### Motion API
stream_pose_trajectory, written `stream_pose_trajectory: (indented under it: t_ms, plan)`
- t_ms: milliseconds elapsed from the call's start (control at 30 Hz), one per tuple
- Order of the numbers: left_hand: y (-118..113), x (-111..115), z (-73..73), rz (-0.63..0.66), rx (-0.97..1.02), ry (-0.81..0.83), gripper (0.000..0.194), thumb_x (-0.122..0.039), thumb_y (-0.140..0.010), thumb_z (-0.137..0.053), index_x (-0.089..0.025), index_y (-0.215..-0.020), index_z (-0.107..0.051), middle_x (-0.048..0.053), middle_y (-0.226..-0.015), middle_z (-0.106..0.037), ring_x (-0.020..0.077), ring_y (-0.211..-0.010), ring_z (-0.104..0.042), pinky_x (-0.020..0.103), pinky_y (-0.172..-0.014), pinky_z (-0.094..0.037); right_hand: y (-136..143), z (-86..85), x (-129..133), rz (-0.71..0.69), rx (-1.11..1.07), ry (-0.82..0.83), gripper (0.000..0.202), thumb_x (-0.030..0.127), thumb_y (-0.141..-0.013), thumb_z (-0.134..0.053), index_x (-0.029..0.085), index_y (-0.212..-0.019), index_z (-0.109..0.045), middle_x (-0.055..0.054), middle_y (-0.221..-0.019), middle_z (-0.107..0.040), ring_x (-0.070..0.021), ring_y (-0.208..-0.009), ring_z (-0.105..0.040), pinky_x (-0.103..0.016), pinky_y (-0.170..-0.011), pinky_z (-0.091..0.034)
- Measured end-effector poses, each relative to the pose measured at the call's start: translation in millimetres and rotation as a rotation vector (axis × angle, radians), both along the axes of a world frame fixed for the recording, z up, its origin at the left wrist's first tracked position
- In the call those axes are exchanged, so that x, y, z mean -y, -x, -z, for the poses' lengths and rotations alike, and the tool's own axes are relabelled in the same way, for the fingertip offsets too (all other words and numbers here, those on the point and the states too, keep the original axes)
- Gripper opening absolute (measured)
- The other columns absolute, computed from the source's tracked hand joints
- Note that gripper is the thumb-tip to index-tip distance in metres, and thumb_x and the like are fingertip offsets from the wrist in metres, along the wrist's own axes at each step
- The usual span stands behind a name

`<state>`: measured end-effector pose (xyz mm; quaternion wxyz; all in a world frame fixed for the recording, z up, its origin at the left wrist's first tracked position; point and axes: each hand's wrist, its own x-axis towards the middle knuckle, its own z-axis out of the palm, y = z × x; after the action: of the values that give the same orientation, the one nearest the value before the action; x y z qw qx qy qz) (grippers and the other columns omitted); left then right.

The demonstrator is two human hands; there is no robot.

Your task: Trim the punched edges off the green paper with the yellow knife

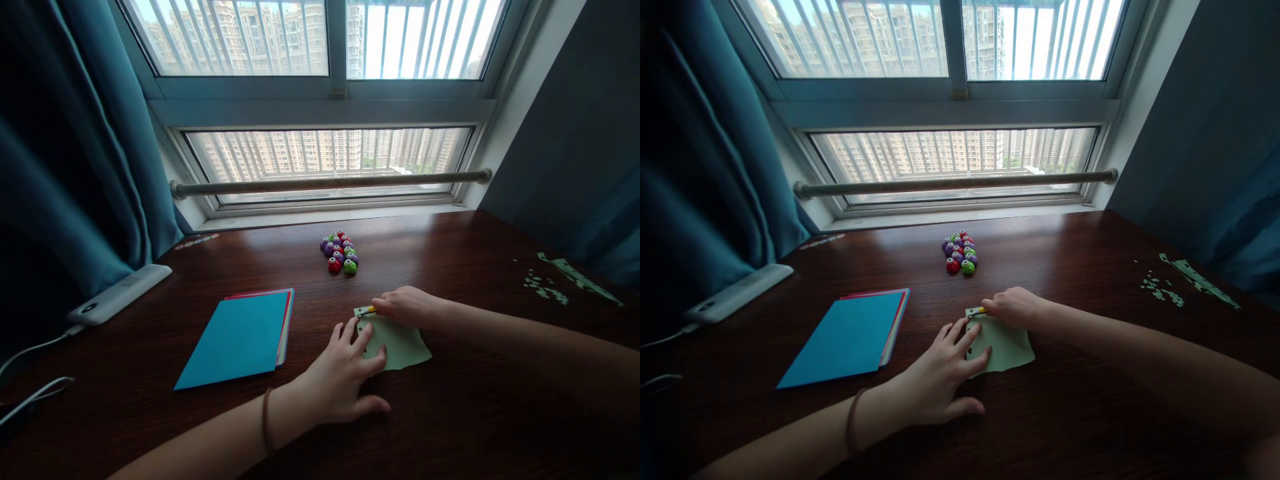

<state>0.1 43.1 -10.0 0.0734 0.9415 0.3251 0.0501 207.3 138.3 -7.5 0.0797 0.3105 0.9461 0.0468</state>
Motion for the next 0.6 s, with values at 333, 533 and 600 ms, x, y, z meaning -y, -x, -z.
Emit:
stream_pose_trajectory:
  t_ms: [333,533,600]
  plan:
    - [-2,-2,-2.0,0.006,-0.018,0.004,0.068,-0.071,-0.075,-0.030,-0.027,-0.126,-0.038,0.015,-0.134,-0.029,0.0415,-0.123,-0.020,0.061,-0.095,-0.022,-16,-11.0,2,0.032,0.043,0.039,0.011,0.019,-0.086,-0.041,0.017,-0.093,-0.050,-0.006,-0.076,-0.063,-0.0198,-0.062,-0.062,-0.022,-0.048,-0.033]
    - [-2,-1,-2.1,0.007,-0.028,0.017,0.068,-0.070,-0.076,-0.029,-0.027,-0.127,-0.037,0.015,-0.135,-0.028,0.0417,-0.123,-0.021,0.062,-0.094,-0.022,-34,-13.4,2,0.069,0.067,0.048,0.012,0.018,-0.086,-0.040,0.017,-0.093,-0.050,-0.006,-0.077,-0.063,-0.0197,-0.062,-0.061,-0.022,-0.050,-0.034]
    - [-2,-1,-2.4,0.008,-0.027,0.021,0.068,-0.070,-0.076,-0.030,-0.026,-0.127,-0.037,0.015,-0.136,-0.028,0.0418,-0.123,-0.021,0.062,-0.094,-0.022,-40,-13.4,1,0.074,0.068,0.043,0.013,0.017,-0.086,-0.040,0.017,-0.092,-0.051,-0.006,-0.076,-0.063,-0.0198,-0.062,-0.061,-0.023,-0.050,-0.033]
